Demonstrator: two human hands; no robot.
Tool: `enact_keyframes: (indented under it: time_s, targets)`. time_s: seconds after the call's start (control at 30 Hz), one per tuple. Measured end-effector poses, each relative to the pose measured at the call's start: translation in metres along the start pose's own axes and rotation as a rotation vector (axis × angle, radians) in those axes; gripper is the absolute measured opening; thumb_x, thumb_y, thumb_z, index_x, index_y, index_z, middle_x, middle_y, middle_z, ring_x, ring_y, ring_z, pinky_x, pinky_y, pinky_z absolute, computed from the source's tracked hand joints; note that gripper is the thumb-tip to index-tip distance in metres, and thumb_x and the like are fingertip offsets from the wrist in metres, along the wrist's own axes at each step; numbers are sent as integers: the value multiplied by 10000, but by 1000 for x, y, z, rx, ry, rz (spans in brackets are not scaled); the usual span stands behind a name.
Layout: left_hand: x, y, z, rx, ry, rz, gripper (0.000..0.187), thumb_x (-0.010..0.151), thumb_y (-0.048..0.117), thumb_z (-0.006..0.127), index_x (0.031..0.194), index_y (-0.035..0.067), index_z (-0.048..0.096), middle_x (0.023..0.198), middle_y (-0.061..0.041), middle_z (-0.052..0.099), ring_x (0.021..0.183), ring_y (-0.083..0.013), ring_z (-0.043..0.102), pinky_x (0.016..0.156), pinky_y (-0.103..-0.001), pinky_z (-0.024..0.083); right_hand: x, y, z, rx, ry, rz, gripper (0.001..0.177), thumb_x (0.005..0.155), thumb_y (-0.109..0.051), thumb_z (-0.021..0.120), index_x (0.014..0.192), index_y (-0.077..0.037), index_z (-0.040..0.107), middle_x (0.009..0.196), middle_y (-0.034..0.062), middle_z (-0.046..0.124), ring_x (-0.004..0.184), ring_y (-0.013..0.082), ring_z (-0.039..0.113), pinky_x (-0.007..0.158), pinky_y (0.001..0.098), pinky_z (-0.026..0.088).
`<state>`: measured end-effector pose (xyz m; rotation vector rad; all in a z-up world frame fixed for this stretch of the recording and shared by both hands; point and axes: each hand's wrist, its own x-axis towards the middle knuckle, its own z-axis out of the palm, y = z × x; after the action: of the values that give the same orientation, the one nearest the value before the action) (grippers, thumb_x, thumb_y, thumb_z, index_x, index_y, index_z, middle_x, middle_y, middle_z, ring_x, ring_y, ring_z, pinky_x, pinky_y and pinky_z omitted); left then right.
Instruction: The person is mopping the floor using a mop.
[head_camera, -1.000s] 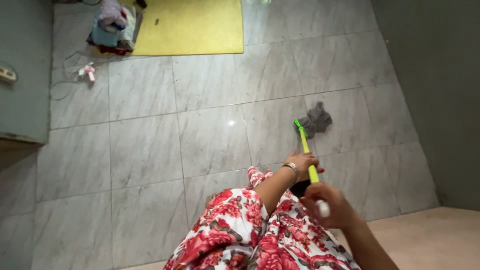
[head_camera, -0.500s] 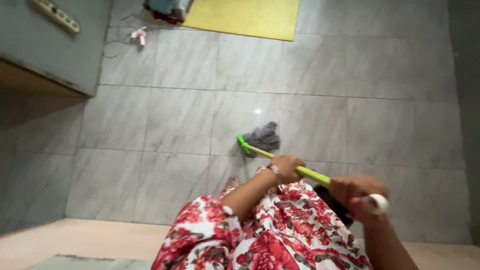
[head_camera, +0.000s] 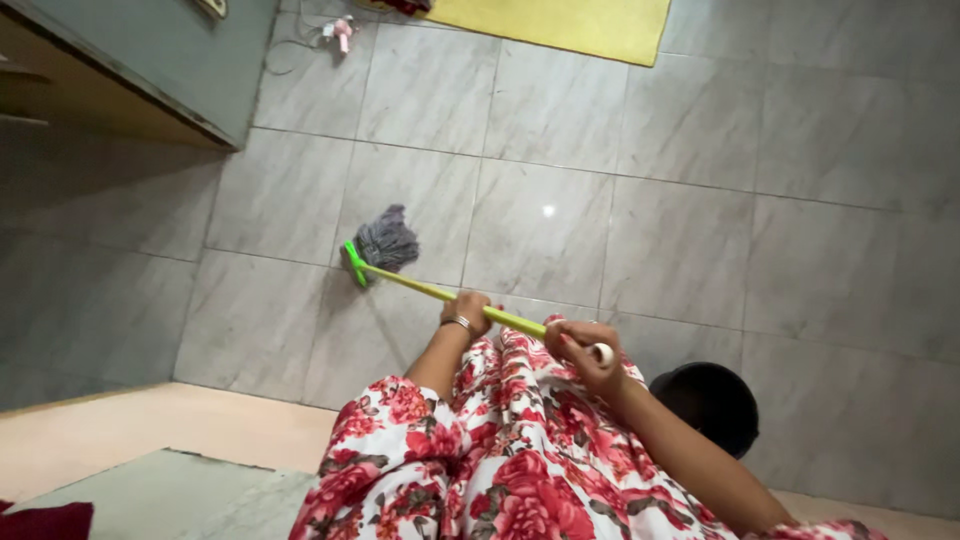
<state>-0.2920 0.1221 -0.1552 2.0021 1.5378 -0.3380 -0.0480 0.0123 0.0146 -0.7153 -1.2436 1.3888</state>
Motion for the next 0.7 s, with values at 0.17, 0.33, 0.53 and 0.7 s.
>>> enact_keyframes:
  time_s: [0.17, 0.33, 0.53, 0.7]
  targets:
    - [-26, 62, -13, -70, -60, 204, 522, 1014, 560, 472, 855, 180, 792, 890, -154, 736, 881, -382, 711, 813, -525, 564, -39, -35, -27, 46, 174, 83, 311, 1001, -80, 540, 1197, 121, 674, 784, 75, 654, 642, 94, 507, 637, 281, 490]
    - [-57, 167, -41, -188, -72, 357, 435, 981, 503, 519, 843, 178, 773, 831, -145, 737, 779, -357, 720, 733, -508, 571, -62, -141, -45, 43, 180, -28, 236, 1072, -61, 532, 931, 103, 626, 695, 55, 540, 650, 116, 455, 717, 352, 452]
    - [-85, 281, -51, -291, -225, 578, 467, 989, 526, 542, 891, 134, 775, 834, -177, 733, 784, -381, 717, 727, -510, 559, -97, -267, -19, -453, 532, 134, 159, 899, -11, 563, 916, 127, 640, 791, 156, 686, 687, 180, 628, 693, 320, 531]
    - [-81, 386, -19, -353, -291, 839, 495, 1005, 550, 529, 907, 132, 774, 882, -172, 751, 850, -395, 710, 809, -490, 568, -138, -311, -35, -663, 715, 331, 92, 886, 36, 579, 822, 74, 633, 762, 140, 645, 672, 176, 638, 638, 307, 522]
